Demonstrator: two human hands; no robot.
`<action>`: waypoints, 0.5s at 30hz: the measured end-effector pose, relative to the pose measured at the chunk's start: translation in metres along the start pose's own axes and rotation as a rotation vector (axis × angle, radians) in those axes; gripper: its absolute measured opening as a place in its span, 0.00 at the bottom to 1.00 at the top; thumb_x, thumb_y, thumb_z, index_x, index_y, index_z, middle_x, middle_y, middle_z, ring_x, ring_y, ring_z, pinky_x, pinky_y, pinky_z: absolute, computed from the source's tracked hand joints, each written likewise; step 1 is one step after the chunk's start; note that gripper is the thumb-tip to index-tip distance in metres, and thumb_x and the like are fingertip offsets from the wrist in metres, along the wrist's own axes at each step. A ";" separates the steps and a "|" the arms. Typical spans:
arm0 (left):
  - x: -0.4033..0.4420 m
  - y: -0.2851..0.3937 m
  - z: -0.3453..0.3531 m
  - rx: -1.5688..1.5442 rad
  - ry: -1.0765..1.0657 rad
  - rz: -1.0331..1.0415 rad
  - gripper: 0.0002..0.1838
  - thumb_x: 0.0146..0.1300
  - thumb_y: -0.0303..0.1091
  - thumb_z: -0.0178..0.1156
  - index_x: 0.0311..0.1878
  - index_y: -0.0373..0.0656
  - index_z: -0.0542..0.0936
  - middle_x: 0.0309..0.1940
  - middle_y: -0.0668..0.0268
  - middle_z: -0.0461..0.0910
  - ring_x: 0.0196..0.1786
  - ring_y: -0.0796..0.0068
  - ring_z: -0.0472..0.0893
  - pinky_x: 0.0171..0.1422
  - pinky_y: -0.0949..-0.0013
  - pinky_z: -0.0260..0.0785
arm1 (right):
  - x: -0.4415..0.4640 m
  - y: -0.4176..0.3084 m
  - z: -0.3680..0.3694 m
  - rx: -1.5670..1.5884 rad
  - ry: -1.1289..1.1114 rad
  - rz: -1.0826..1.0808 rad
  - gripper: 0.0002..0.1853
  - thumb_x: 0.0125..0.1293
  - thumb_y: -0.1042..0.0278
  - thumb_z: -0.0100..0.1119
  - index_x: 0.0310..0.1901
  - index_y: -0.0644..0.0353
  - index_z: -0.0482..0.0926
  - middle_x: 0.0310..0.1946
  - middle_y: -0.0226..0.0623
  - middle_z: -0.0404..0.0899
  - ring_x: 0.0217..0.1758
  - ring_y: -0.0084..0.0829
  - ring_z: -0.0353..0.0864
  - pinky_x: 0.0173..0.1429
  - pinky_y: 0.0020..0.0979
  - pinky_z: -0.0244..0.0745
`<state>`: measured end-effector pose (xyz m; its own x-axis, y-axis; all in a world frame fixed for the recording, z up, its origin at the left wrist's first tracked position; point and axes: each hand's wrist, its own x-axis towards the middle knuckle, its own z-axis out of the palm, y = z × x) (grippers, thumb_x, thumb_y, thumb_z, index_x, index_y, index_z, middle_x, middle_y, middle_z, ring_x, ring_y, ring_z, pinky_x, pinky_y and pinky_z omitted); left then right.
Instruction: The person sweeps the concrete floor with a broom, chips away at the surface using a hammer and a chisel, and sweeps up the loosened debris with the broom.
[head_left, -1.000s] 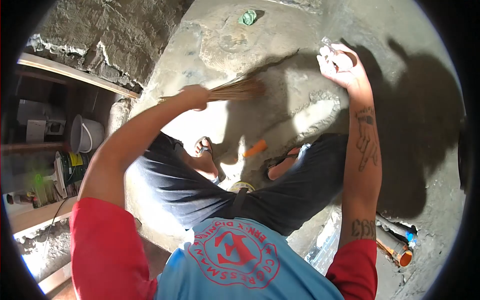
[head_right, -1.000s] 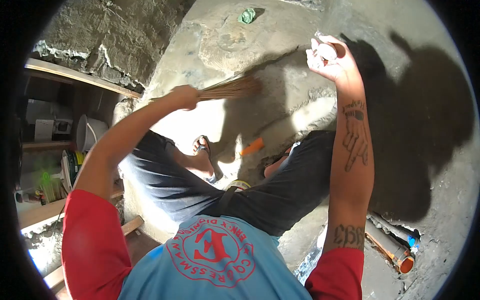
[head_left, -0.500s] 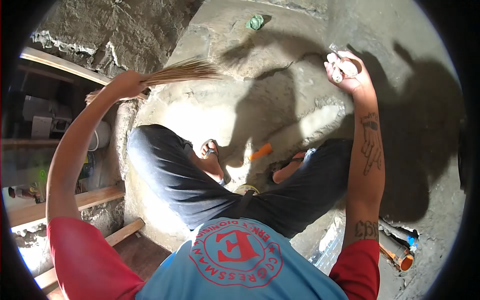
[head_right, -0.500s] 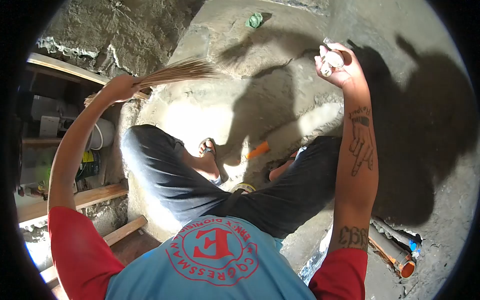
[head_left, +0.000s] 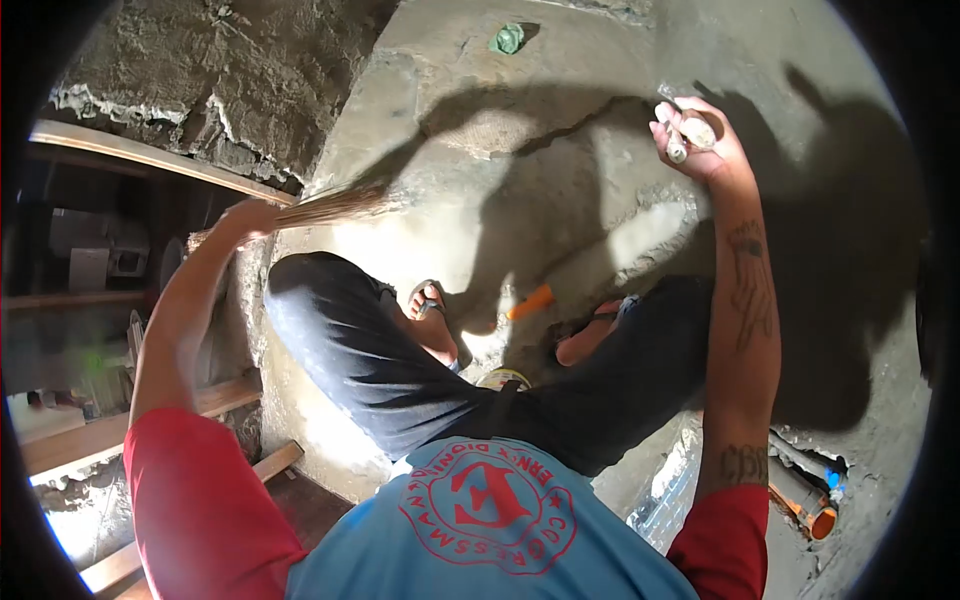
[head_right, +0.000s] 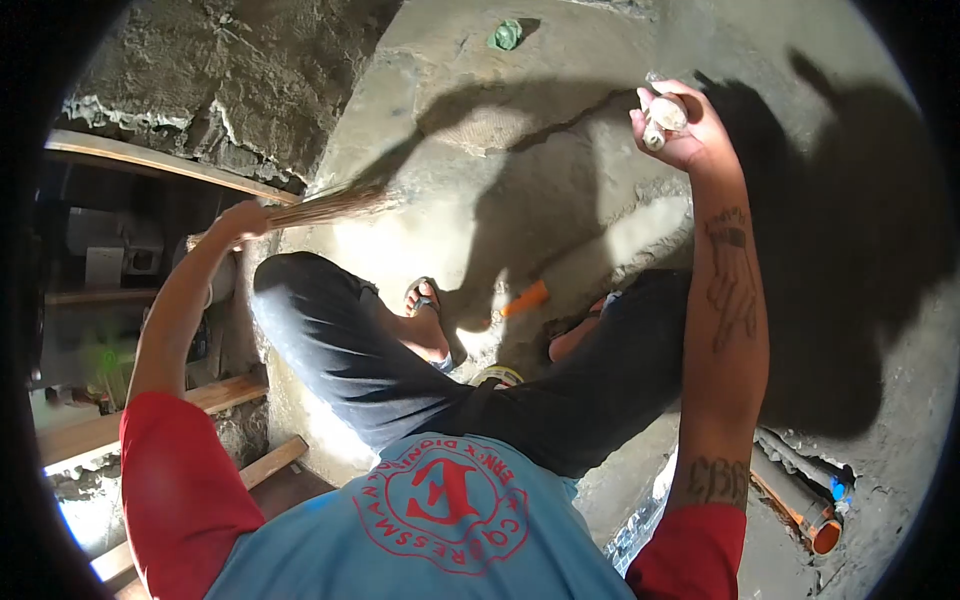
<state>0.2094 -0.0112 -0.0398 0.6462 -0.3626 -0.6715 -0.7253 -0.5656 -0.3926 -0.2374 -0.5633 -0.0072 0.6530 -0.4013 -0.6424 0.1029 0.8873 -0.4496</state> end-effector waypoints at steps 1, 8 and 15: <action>-0.043 0.005 -0.026 -0.151 -0.028 -0.214 0.18 0.65 0.37 0.52 0.55 0.45 0.82 0.40 0.49 0.84 0.34 0.52 0.86 0.38 0.52 0.83 | 0.001 -0.001 -0.001 0.002 -0.035 0.000 0.13 0.57 0.70 0.68 0.41 0.58 0.75 0.48 0.38 0.78 0.44 0.44 0.75 0.45 0.43 0.76; -0.107 0.020 -0.093 -0.215 0.182 -0.014 0.22 0.66 0.38 0.52 0.62 0.49 0.78 0.37 0.49 0.85 0.31 0.55 0.86 0.38 0.56 0.80 | 0.004 -0.001 0.003 -0.019 -0.078 -0.018 0.12 0.56 0.71 0.68 0.40 0.59 0.76 0.50 0.41 0.79 0.44 0.46 0.76 0.45 0.44 0.75; -0.067 0.104 -0.106 -0.226 0.311 0.351 0.24 0.67 0.44 0.52 0.65 0.53 0.76 0.37 0.48 0.84 0.41 0.50 0.84 0.49 0.52 0.74 | -0.011 0.004 0.006 -0.090 -0.084 -0.032 0.13 0.58 0.69 0.67 0.43 0.61 0.78 0.41 0.43 0.82 0.46 0.47 0.77 0.44 0.43 0.77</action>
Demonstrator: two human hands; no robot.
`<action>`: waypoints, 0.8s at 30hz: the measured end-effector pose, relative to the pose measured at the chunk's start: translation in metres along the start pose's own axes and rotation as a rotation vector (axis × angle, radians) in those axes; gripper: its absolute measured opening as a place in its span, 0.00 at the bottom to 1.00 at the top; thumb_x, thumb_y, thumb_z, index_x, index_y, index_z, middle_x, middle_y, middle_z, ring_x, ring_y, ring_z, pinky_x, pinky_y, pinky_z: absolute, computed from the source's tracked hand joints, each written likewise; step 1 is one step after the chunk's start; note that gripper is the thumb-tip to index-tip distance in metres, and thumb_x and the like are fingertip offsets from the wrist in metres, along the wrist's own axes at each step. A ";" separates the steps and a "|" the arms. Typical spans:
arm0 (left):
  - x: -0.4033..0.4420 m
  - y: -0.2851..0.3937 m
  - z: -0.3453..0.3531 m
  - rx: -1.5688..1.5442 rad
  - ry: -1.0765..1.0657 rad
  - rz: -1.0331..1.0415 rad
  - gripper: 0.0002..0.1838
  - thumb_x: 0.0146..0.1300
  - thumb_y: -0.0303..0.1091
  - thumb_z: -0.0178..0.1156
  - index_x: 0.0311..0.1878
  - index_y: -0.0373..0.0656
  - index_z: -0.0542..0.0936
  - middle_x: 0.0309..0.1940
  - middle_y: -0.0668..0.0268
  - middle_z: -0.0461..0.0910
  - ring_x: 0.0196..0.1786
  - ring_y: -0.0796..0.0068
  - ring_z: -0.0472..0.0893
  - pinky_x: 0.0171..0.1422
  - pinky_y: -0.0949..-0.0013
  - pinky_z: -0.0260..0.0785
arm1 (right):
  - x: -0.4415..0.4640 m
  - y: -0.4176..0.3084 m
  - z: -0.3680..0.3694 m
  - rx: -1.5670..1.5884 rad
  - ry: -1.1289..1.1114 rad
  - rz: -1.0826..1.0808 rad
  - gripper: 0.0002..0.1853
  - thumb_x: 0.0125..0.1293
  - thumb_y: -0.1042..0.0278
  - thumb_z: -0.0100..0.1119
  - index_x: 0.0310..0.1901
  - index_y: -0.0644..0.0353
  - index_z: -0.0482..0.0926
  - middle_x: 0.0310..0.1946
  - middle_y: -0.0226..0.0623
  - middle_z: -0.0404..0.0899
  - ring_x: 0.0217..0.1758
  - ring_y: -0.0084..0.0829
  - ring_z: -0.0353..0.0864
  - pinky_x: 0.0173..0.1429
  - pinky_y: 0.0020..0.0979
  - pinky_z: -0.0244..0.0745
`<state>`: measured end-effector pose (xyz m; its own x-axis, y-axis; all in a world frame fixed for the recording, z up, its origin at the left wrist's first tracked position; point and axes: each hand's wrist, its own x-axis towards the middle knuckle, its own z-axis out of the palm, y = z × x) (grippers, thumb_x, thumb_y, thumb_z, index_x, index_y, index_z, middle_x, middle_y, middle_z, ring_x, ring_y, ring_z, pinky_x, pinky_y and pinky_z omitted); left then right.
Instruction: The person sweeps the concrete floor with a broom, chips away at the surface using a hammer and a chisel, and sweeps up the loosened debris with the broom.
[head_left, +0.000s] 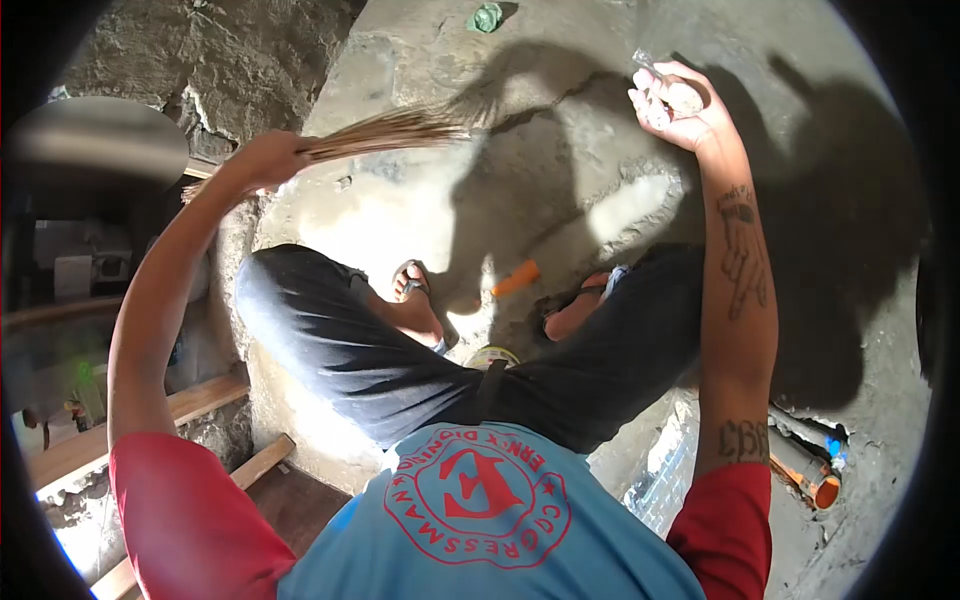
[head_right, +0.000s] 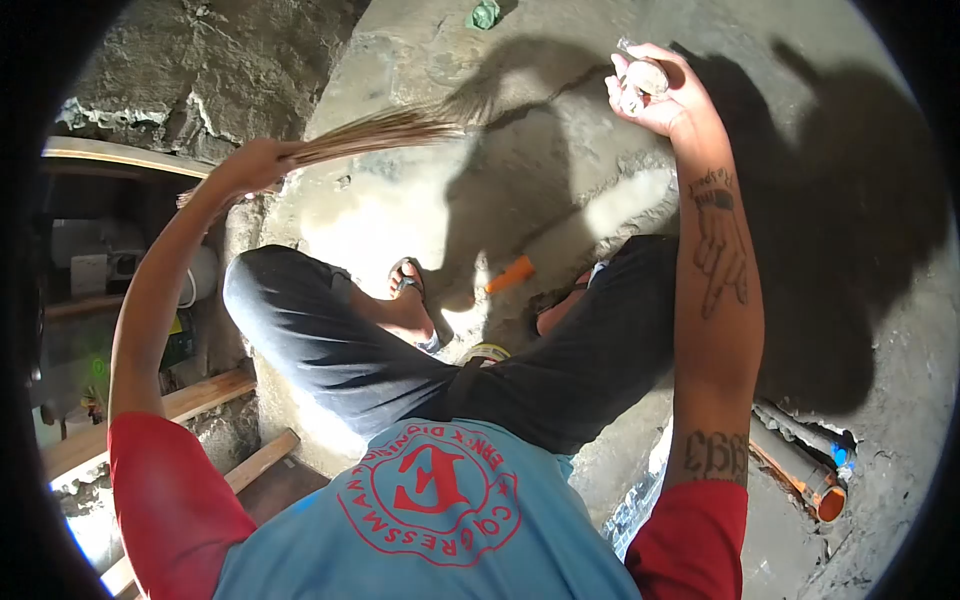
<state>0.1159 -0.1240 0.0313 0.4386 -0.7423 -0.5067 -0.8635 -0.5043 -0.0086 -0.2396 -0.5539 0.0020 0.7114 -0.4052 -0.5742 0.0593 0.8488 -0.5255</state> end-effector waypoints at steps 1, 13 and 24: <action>0.010 0.011 0.015 0.061 0.010 0.033 0.24 0.68 0.45 0.52 0.65 0.55 0.75 0.39 0.49 0.84 0.43 0.51 0.84 0.51 0.52 0.74 | -0.002 0.000 -0.001 0.005 -0.013 0.007 0.15 0.56 0.71 0.68 0.44 0.61 0.78 0.44 0.43 0.81 0.43 0.47 0.77 0.45 0.45 0.76; 0.009 0.115 0.073 0.433 -0.085 0.289 0.19 0.63 0.41 0.57 0.57 0.56 0.80 0.36 0.55 0.84 0.38 0.52 0.85 0.41 0.53 0.77 | 0.004 -0.005 -0.007 0.045 -0.069 -0.035 0.08 0.60 0.71 0.65 0.39 0.64 0.80 0.33 0.40 0.81 0.43 0.40 0.78 0.44 0.38 0.78; -0.111 -0.096 0.029 0.686 -0.238 -0.320 0.19 0.55 0.36 0.57 0.51 0.58 0.85 0.39 0.56 0.86 0.45 0.54 0.85 0.49 0.55 0.78 | 0.030 -0.007 -0.004 0.043 -0.193 0.052 0.11 0.60 0.70 0.64 0.43 0.64 0.78 0.38 0.40 0.80 0.42 0.40 0.77 0.48 0.38 0.78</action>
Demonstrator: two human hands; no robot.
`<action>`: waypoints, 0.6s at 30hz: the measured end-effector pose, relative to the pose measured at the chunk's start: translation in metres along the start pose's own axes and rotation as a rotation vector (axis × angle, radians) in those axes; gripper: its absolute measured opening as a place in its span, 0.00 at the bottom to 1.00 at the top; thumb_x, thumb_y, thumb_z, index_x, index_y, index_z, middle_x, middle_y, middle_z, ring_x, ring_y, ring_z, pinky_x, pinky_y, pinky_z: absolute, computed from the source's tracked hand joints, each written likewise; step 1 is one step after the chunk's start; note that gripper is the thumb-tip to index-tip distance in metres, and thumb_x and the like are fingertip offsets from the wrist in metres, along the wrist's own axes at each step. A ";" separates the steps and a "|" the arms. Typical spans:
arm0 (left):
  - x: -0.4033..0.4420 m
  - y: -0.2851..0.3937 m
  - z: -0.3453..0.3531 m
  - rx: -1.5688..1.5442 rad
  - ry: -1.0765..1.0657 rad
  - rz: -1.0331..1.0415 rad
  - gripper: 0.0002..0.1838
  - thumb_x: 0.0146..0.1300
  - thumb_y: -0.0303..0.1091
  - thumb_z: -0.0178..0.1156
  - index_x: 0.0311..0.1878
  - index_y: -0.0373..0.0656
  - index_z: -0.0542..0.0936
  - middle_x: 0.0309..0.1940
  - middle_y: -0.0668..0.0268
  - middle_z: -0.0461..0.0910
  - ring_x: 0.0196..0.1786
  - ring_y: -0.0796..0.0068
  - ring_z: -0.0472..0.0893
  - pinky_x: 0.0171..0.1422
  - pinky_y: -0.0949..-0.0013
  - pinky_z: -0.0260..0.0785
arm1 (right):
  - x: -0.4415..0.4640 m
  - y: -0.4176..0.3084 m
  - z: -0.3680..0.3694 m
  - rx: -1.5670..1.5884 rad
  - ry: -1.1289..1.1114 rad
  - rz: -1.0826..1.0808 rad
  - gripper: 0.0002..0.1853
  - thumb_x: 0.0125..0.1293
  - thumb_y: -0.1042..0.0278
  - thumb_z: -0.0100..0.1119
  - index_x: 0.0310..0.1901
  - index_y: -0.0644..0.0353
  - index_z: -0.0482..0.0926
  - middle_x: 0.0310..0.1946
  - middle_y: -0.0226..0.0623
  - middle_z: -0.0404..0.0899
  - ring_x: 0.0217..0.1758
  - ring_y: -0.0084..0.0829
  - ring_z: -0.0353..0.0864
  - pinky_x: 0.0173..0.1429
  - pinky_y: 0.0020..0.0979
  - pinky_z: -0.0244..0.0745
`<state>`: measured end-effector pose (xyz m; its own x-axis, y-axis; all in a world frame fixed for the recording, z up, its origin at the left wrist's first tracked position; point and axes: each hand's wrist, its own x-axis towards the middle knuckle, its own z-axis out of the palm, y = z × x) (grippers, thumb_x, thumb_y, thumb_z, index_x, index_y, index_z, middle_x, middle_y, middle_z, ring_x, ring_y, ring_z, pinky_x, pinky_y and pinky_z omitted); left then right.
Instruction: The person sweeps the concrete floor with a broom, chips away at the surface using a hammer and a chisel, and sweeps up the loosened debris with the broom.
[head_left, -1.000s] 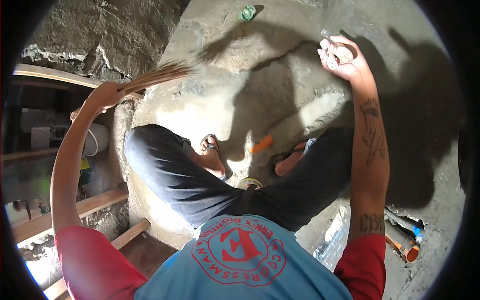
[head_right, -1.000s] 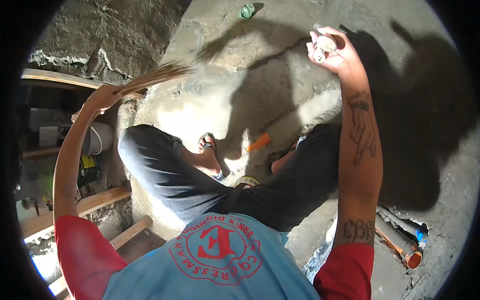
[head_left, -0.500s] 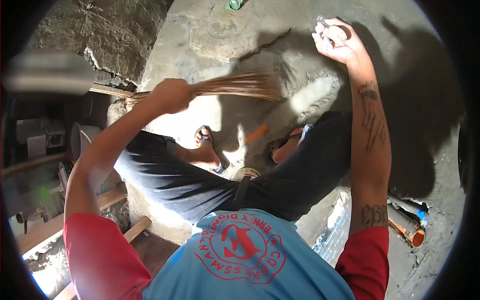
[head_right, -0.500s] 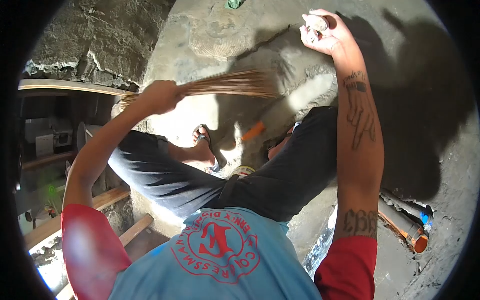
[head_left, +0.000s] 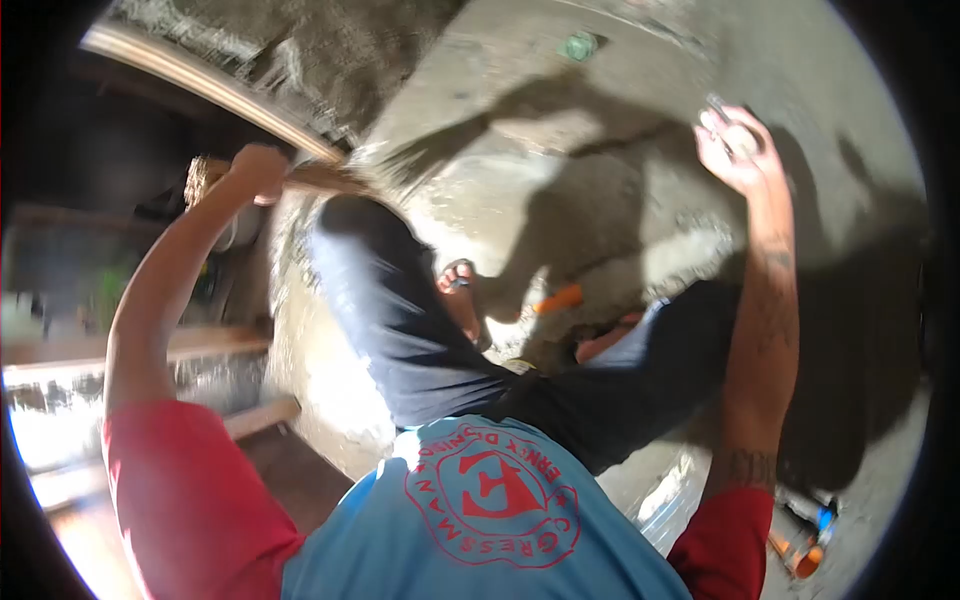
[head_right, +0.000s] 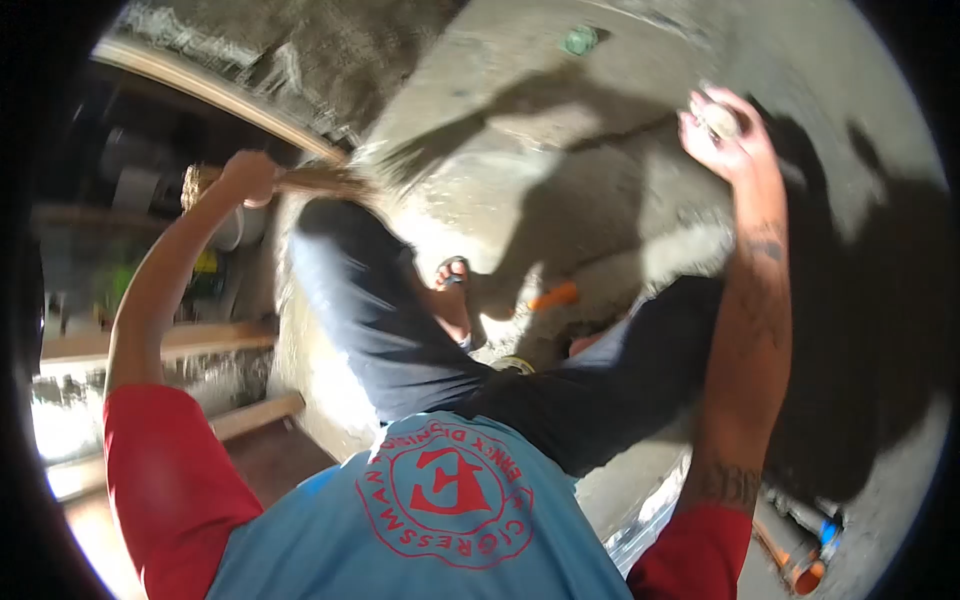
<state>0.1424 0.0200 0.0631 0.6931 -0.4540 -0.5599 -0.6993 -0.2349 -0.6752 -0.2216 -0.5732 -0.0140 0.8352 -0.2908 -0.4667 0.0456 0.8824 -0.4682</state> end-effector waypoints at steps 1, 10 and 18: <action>-0.022 -0.011 0.005 -0.031 -0.051 -0.093 0.18 0.55 0.35 0.58 0.49 0.57 0.86 0.40 0.55 0.86 0.46 0.54 0.85 0.50 0.55 0.78 | 0.002 0.005 -0.002 -0.040 -0.020 -0.026 0.10 0.62 0.69 0.62 0.43 0.63 0.79 0.39 0.38 0.81 0.44 0.38 0.78 0.49 0.34 0.79; -0.275 -0.003 0.185 -0.449 -0.183 -0.507 0.13 0.50 0.38 0.61 0.35 0.41 0.87 0.39 0.52 0.86 0.45 0.55 0.86 0.51 0.56 0.79 | -0.003 0.010 0.007 -0.270 0.239 0.130 0.13 0.63 0.68 0.65 0.45 0.65 0.77 0.40 0.43 0.78 0.43 0.35 0.78 0.44 0.31 0.80; -0.497 0.158 0.316 -0.694 -0.670 -0.828 0.17 0.46 0.42 0.73 0.39 0.48 0.87 0.41 0.59 0.86 0.48 0.60 0.85 0.50 0.58 0.77 | 0.009 0.001 0.018 -0.428 0.250 0.133 0.15 0.67 0.63 0.61 0.49 0.64 0.76 0.46 0.46 0.75 0.46 0.36 0.77 0.47 0.34 0.79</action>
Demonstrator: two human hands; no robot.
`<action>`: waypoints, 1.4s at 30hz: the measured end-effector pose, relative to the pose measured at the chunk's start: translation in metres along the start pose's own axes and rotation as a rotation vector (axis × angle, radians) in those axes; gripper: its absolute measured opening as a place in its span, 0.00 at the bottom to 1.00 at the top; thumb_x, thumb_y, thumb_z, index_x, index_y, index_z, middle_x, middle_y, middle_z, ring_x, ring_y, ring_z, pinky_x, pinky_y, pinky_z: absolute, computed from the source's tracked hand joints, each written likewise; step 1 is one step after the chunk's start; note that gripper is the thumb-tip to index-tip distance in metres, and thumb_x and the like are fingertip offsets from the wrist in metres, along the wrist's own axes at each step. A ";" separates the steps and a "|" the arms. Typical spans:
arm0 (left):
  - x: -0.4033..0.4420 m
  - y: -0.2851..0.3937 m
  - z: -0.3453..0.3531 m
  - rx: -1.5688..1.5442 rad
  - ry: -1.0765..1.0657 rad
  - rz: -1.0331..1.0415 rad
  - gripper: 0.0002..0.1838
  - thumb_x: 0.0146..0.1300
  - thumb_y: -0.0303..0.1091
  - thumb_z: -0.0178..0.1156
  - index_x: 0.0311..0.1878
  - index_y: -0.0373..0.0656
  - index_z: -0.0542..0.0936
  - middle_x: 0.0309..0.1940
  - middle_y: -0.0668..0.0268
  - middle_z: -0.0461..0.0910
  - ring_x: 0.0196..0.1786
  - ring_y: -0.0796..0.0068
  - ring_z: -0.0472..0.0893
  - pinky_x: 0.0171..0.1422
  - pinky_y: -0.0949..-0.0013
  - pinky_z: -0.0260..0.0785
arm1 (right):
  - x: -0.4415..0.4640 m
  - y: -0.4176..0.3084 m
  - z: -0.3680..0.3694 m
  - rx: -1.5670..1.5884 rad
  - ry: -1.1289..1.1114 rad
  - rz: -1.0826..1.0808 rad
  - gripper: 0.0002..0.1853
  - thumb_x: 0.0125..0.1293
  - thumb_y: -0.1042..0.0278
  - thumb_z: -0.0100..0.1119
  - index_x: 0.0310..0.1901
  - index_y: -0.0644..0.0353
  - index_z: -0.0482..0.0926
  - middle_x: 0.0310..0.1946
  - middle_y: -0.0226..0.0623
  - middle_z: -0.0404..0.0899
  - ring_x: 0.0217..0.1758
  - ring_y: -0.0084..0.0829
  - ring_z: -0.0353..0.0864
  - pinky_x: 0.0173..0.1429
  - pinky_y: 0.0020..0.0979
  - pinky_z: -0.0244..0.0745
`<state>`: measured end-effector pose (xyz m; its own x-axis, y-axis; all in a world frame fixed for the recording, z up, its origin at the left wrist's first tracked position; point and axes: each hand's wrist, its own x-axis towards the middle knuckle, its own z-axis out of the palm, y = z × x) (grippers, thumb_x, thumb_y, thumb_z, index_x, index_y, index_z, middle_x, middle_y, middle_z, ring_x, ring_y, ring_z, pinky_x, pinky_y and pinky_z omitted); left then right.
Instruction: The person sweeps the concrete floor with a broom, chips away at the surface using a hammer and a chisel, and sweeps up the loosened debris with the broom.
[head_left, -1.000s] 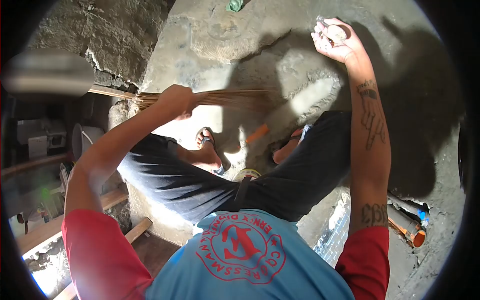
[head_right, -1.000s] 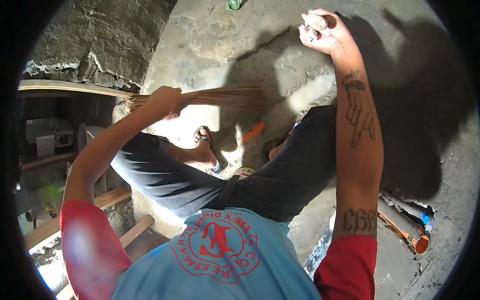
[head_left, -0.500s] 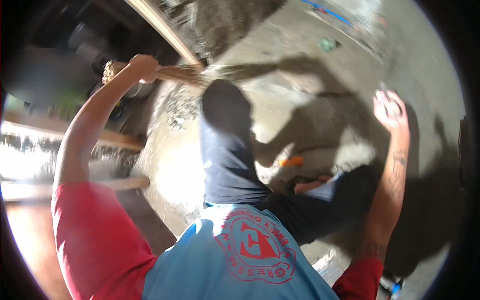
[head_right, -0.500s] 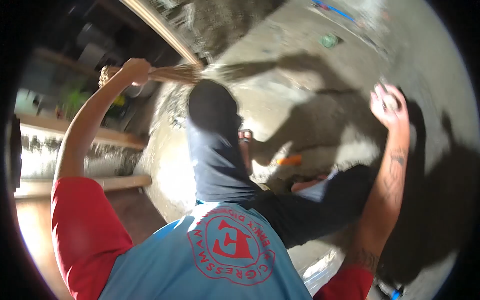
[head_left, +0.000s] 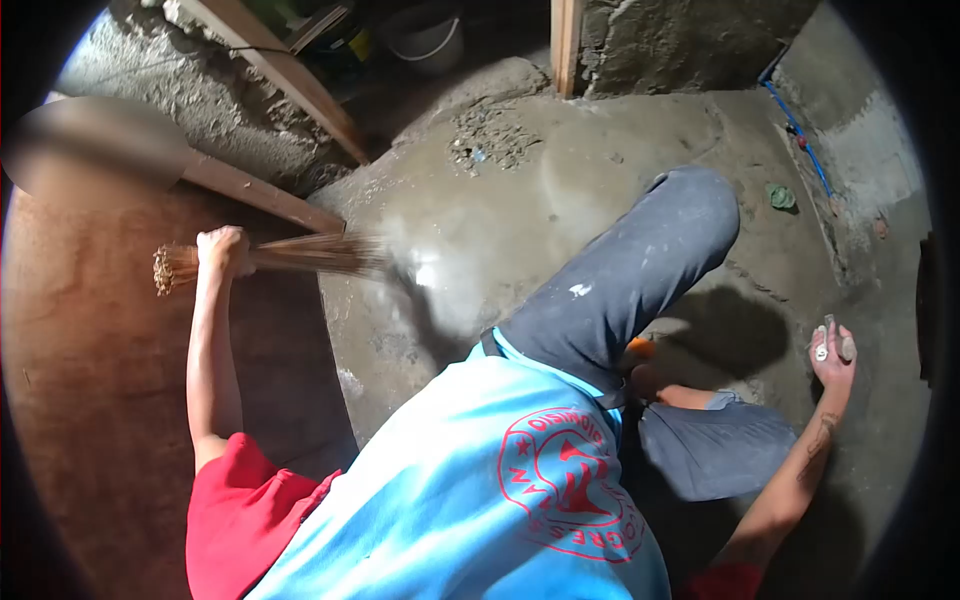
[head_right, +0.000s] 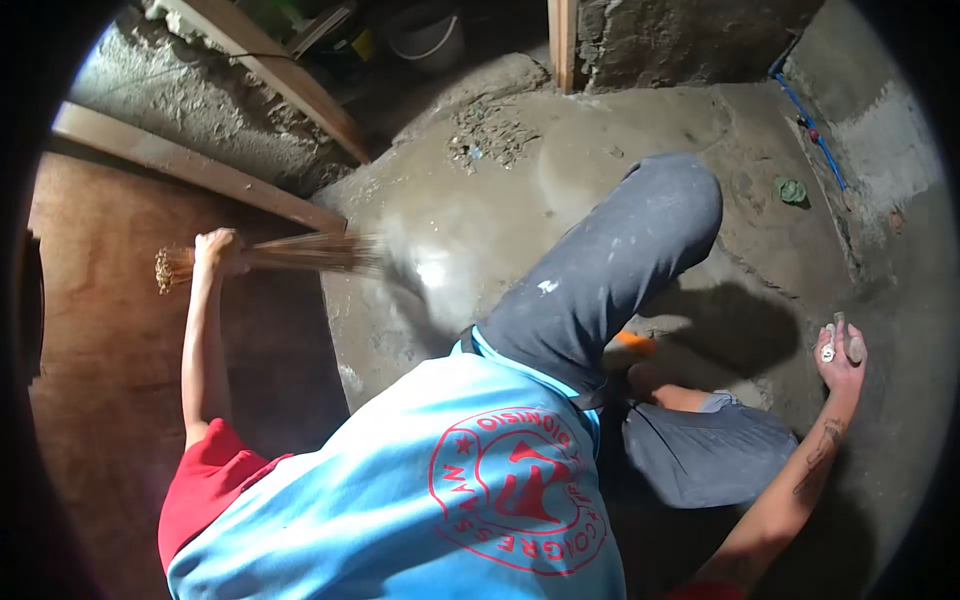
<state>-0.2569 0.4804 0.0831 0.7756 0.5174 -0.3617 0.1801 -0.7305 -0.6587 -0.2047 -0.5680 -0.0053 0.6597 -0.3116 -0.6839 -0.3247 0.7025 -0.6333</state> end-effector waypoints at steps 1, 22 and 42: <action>-0.007 -0.007 0.027 -0.005 -0.051 -0.030 0.17 0.47 0.43 0.72 0.40 0.48 0.87 0.42 0.59 0.85 0.48 0.60 0.85 0.50 0.58 0.76 | -0.001 -0.002 0.004 0.105 0.050 0.079 0.15 0.68 0.63 0.60 0.51 0.63 0.77 0.47 0.46 0.75 0.47 0.36 0.77 0.48 0.34 0.79; 0.023 -0.078 0.186 0.166 -0.291 -0.048 0.22 0.61 0.51 0.58 0.56 0.55 0.81 0.65 0.57 0.71 0.67 0.60 0.70 0.63 0.48 0.66 | -0.061 0.047 0.085 0.113 -0.140 -0.012 0.17 0.57 0.68 0.65 0.46 0.66 0.75 0.37 0.42 0.76 0.43 0.43 0.78 0.45 0.43 0.77; -0.020 0.698 -0.306 -1.249 -0.853 1.255 0.38 0.72 0.67 0.43 0.73 0.48 0.63 0.61 0.57 0.75 0.62 0.65 0.73 0.64 0.57 0.62 | 0.144 0.241 0.182 0.491 -0.433 -0.177 0.25 0.58 0.68 0.70 0.55 0.70 0.75 0.44 0.38 0.78 0.46 0.29 0.79 0.51 0.29 0.74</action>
<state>0.0382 -0.1759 -0.1676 0.4079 -0.6907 -0.5971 0.4040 -0.4499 0.7965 -0.0647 -0.3276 -0.1904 0.9199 -0.2363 -0.3130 0.0916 0.9055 -0.4143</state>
